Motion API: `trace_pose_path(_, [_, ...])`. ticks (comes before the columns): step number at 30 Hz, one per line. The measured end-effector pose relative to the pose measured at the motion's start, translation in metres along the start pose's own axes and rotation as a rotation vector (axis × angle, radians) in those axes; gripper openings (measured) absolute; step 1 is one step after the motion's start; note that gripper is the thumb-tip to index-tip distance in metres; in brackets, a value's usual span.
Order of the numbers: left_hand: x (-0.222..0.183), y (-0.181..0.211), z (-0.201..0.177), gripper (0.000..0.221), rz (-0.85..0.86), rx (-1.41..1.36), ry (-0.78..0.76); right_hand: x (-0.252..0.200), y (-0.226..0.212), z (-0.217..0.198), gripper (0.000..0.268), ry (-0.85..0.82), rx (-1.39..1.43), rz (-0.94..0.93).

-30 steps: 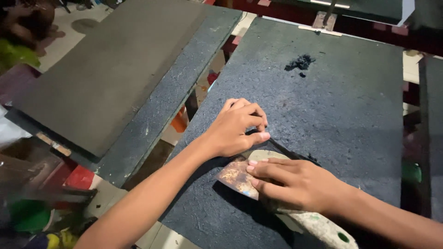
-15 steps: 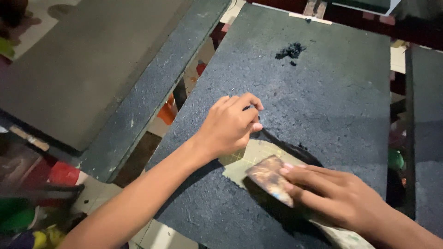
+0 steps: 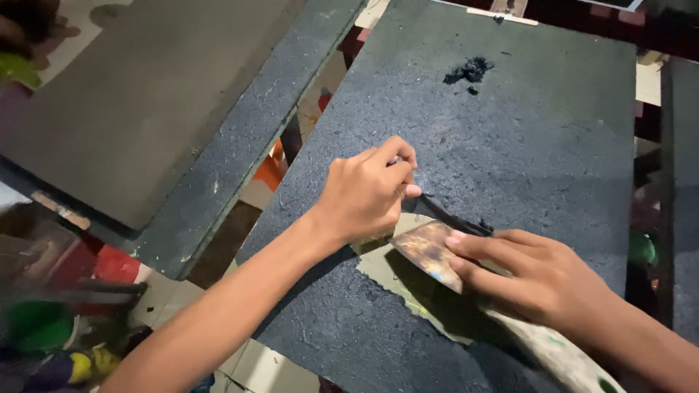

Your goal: Scraping dried ink residue from a screen printing platen using a putty knife and liquid solvent.

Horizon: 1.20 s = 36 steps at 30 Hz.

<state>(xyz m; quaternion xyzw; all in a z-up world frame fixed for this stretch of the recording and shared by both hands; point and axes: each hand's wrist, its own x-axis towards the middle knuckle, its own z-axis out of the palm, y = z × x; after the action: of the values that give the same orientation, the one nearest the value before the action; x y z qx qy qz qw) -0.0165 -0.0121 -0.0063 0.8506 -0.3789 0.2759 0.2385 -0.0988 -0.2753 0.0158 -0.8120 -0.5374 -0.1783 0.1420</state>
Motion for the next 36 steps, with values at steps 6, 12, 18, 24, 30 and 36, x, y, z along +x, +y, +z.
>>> trace_pose_path(6, [0.001, -0.002, 0.0, 0.029, 0.083, 0.138, 0.053, 0.013, 0.002, 0.003, 0.019, -0.025, 0.092, -0.091])
trace_pose_path(12, [0.0, -0.001, -0.001, 0.035, 0.014, 0.126, 0.036, 0.038, 0.022, 0.024, 0.013, 0.022, 0.07, -0.19])
trace_pose_path(18, [0.0, -0.003, 0.002, 0.034, -0.019, 0.113, 0.02, -0.007, 0.017, -0.001, 0.017, -0.056, 0.067, 0.017])
trace_pose_path(24, [0.005, -0.009, 0.005, 0.027, -0.134, -0.014, -0.063, -0.021, 0.004, 0.001, 0.028, -0.078, -0.044, -0.057])
trace_pose_path(30, [0.03, 0.011, -0.024, 0.079, -0.503, -0.36, -0.239, -0.042, -0.033, 0.0, 0.035, -0.231, -0.098, -0.148])
trace_pose_path(36, [0.045, 0.022, -0.055, 0.066, -0.233, -0.49, -0.069, -0.043, -0.058, 0.002, 0.028, -0.038, -0.05, -0.094])
